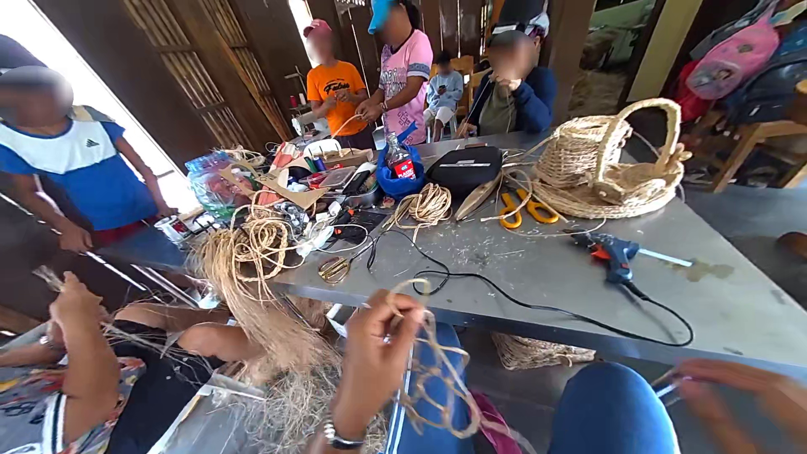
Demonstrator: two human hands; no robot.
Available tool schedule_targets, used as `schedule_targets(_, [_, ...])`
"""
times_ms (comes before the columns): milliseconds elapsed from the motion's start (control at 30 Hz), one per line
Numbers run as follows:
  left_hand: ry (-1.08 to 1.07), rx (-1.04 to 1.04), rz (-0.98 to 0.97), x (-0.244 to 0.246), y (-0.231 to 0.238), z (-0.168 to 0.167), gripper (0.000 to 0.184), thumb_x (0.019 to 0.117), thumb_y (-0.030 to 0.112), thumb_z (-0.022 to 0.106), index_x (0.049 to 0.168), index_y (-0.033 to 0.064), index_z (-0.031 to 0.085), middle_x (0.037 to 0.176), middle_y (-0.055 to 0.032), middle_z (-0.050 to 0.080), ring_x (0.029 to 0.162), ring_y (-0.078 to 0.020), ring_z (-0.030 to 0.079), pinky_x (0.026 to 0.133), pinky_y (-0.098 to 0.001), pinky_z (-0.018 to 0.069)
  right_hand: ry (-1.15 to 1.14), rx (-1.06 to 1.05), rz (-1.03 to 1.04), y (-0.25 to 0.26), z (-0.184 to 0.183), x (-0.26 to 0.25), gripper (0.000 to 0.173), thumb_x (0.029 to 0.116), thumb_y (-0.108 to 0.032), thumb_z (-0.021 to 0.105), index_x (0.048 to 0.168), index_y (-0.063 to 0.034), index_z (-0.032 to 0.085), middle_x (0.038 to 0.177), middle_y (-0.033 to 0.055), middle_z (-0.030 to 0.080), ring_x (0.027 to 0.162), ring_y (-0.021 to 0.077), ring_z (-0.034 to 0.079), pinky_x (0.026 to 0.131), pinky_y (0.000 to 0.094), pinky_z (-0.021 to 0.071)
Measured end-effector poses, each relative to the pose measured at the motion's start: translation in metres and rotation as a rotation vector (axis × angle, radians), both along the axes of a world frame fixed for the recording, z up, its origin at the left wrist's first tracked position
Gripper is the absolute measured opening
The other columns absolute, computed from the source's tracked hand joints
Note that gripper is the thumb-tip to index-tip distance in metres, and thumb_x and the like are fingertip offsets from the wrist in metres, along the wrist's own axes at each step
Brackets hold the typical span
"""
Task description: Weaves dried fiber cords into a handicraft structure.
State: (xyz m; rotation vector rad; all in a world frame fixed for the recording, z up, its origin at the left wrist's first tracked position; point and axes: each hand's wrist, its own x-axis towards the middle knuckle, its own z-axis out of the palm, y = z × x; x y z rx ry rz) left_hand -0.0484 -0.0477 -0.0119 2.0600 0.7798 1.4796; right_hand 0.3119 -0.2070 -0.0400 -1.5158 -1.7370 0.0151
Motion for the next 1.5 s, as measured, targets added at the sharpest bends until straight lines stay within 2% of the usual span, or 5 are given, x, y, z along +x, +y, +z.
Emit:
schedule_targets(200, [-0.104, 0.044, -0.078, 0.055, 0.005, -0.009, 0.013, 0.0985, 0.010, 0.065, 0.104, 0.0001, 0.071, 0.099, -0.0062, 0.066, 0.079, -0.0072, 0.063, 0.067, -0.0207, 0.0556, 0.301, 0.104, 0.286, 0.076, -0.012, -0.152, 0.043, 0.1010, -0.030, 0.067, 0.127, 0.0032, 0.057, 0.107, 0.0103, 0.070, 0.094, 0.0090, 0.070, 0.083, 0.0255, 0.0606])
schedule_targets(533, [-0.195, 0.027, 0.020, 0.044, 0.011, -0.013, 0.008, 0.0957, 0.003, 0.064, 0.101, -0.0018, 0.069, 0.090, -0.0045, 0.070, 0.067, -0.0037, 0.061, 0.057, -0.0174, 0.0510, 0.371, 0.152, 0.171, 0.084, -0.017, -0.145, 0.034, 0.1006, -0.026, 0.066, 0.126, -0.0037, 0.061, 0.098, -0.0010, 0.071, 0.062, -0.0027, 0.054, 0.050, 0.0133, 0.0460])
schedule_targets(800, [-0.163, -0.024, 0.026, 0.047, 0.011, -0.011, 0.016, 0.0976, 0.006, 0.064, 0.111, -0.0031, 0.066, 0.094, -0.0054, 0.071, 0.074, -0.0071, 0.065, 0.063, -0.0210, 0.0559, 0.150, 0.221, 0.279, 0.074, 0.002, -0.139, 0.017, 0.1006, -0.022, 0.065, 0.107, -0.0118, 0.077, 0.097, 0.0047, 0.068, 0.093, 0.0076, 0.064, 0.082, 0.0191, 0.0536])
schedule_targets(1167, [-0.231, -0.225, -0.309, 0.056, 0.000, -0.010, 0.013, 0.1001, 0.005, 0.062, 0.109, -0.0032, 0.066, 0.094, -0.0044, 0.068, 0.070, -0.0048, 0.061, 0.059, -0.0184, 0.0522, 0.246, 0.387, 0.272, 0.101, 0.037, -0.128, 0.020, 0.1035, -0.023, 0.061, 0.105, -0.0086, 0.074, 0.099, 0.0006, 0.065, 0.076, -0.0040, 0.055, 0.063, 0.0096, 0.0451])
schedule_targets(1500, [-0.244, -0.383, -0.397, 0.062, 0.009, -0.021, 0.009, 0.1000, 0.004, 0.061, 0.106, -0.0011, 0.066, 0.094, -0.0069, 0.068, 0.069, -0.0056, 0.061, 0.059, -0.0184, 0.0512, 0.334, 0.424, 0.195, 0.133, 0.022, -0.119, 0.012, 0.0965, -0.012, 0.070, 0.106, -0.0070, 0.076, 0.105, 0.0033, 0.065, 0.088, 0.0039, 0.064, 0.074, 0.0172, 0.0579])
